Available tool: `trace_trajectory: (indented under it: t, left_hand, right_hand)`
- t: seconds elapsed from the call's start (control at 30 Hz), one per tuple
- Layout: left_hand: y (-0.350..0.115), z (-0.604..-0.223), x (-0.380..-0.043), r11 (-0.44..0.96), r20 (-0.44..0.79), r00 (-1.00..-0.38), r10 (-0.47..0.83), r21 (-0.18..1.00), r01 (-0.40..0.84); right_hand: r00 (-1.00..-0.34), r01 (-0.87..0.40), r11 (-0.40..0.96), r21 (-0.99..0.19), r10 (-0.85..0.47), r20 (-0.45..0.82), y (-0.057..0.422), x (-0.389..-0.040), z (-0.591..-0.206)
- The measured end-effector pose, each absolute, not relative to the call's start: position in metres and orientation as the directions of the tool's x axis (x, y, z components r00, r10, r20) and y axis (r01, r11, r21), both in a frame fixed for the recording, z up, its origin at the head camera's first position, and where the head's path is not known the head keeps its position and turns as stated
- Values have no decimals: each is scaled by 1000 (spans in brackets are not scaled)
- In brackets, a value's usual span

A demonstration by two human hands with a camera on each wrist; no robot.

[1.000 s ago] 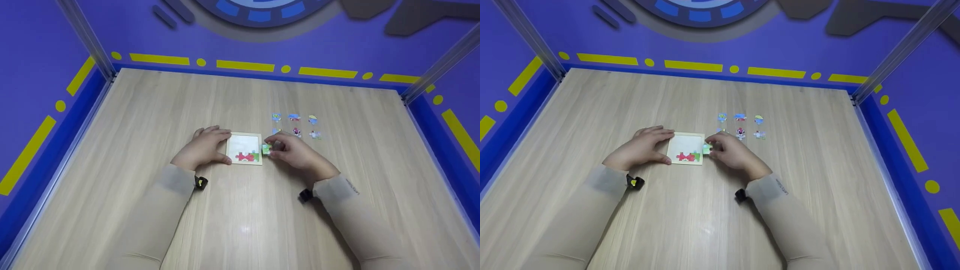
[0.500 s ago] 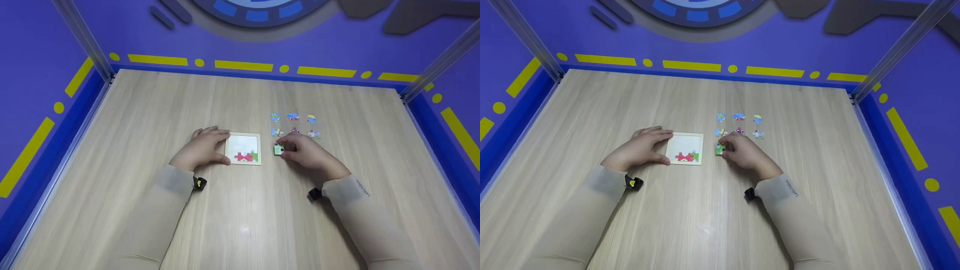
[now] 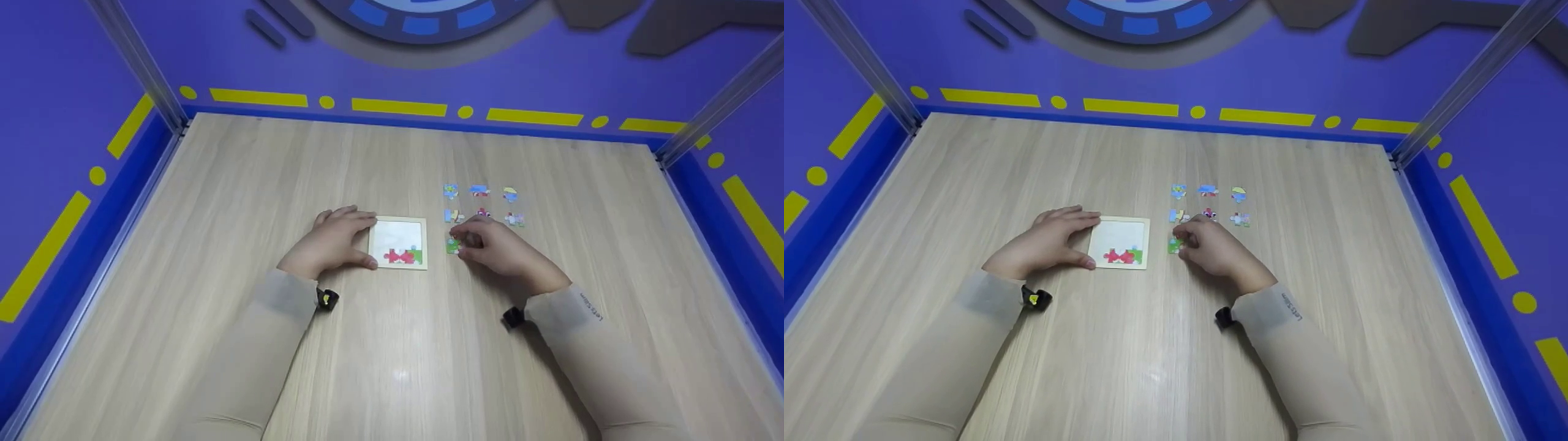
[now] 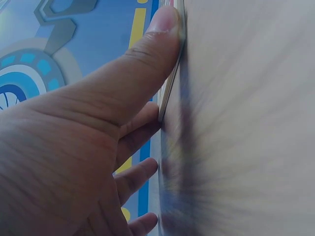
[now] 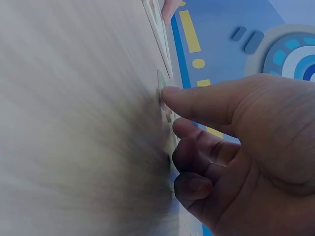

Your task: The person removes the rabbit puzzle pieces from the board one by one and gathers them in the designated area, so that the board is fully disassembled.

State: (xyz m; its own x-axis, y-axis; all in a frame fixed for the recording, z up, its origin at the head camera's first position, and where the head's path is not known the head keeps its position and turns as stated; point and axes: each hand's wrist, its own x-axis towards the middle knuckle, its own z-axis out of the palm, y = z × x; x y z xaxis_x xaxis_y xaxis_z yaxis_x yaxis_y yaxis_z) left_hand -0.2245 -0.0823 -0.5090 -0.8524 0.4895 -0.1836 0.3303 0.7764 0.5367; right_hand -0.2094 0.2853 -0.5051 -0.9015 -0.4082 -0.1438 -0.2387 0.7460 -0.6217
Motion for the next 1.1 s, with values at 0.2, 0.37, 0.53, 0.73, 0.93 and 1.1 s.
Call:
trace_trajectory:
  t: [0.2,0.37,0.53,0.73,0.93,1.1]
  left_hand:
    - [-82,-508,-224,775,-183,-853,488,541,327]
    - [-81,-509,-224,775,-175,-851,495,532,342]
    - [-81,-509,-224,780,-172,-851,496,518,350]
    - [-80,-509,-223,784,-167,-855,491,513,350]
    - [-79,-510,-223,785,-166,-855,491,510,352]
    - [-79,-509,-224,785,-147,-855,498,495,372]
  right_hand:
    - [-908,-228,732,-642,-399,-132,281,-207,-501]
    - [-894,-252,691,-677,-434,-109,269,-202,-495]
    - [-879,-274,662,-698,-466,-97,250,-199,-490]
    - [-857,-301,610,-733,-511,-74,225,-201,-487]
    - [-854,-284,584,-760,-515,-76,201,-201,-485]
    - [-867,-240,592,-769,-487,-104,186,-200,-490]
